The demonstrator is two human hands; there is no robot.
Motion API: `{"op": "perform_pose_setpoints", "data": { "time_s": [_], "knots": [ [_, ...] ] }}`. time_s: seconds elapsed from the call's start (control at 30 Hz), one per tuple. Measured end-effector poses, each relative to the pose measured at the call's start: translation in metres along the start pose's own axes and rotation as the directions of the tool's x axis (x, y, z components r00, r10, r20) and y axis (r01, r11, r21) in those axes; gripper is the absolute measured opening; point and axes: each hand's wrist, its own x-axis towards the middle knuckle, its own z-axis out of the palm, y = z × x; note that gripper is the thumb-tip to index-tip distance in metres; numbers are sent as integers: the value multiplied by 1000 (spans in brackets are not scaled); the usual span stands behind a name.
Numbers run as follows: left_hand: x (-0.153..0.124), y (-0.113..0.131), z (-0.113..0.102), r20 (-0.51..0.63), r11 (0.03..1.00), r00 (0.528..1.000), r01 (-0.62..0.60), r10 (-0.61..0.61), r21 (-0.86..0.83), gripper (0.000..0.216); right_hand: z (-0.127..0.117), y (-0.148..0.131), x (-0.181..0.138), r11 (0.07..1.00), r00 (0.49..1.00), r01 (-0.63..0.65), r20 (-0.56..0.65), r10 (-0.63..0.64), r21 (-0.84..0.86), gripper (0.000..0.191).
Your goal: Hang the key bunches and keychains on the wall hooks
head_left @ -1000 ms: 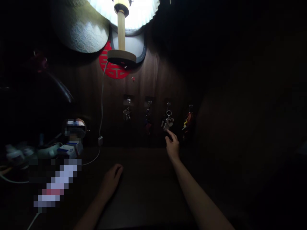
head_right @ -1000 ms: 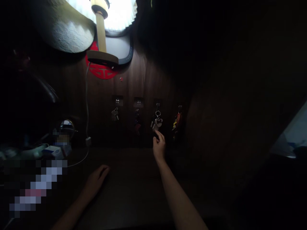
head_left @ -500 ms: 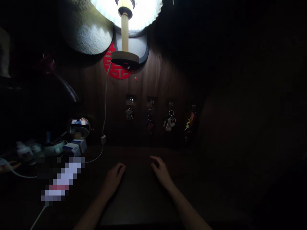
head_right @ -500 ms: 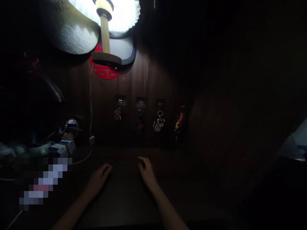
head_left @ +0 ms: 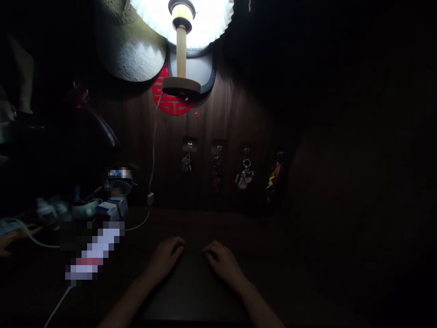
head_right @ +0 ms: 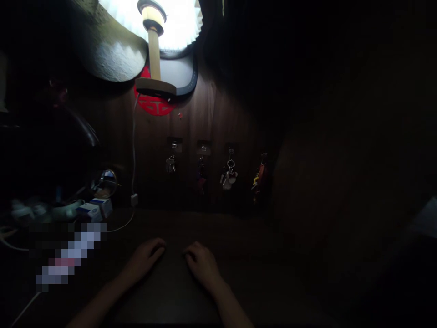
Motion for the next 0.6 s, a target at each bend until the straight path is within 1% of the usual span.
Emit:
{"op": "perform_pose_setpoints", "data": {
  "time_s": [0.07, 0.17, 0.2, 0.23, 0.3, 0.33, 0.4, 0.47, 0.53, 0.6],
  "knots": [
    [-1, 5, -5, 99, 999, 995, 16, -13, -27, 22, -2, -7, -3, 992, 999, -28, 48, 22, 125, 22],
    [-2, 21, -17, 294, 980, 955, 91, -36, -176, 26, -8, -19, -7, 932, 990, -94, 128, 51, 351, 20],
    [-2, 29, -22, 327, 961, 944, 128, -42, -246, 29, -12, -24, -8, 899, 987, -117, 152, 57, 422, 19],
    [-2, 37, -29, 330, 933, 943, 160, -48, -322, 32, -15, -29, -8, 859, 984, -133, 169, 56, 494, 19],
    [-2, 54, -43, 267, 865, 962, 186, -62, -467, 42, -24, -41, -6, 745, 985, -143, 166, 44, 651, 24],
    [-3, 62, -50, 237, 816, 970, 177, -51, -550, 47, -29, -47, -5, 667, 989, -123, 142, 26, 735, 28],
    [-5, 75, -65, 148, 692, 989, 113, -9, -713, 55, -39, -62, -3, 469, 997, -49, 69, -26, 882, 39],
    [-8, 82, -79, 34, 572, 999, 8, 34, -820, 61, -47, -77, -2, 282, 997, 24, -1, -81, 959, 48],
    [-11, 85, -88, -92, 471, 994, -105, 51, -876, 64, -54, -90, 0, 171, 992, 73, -54, -113, 983, 56],
    [-15, 85, -93, -205, 380, 979, -190, 2, -905, 61, -57, -100, 2, 104, 988, 125, -113, -108, 987, 62]
  ]
}}
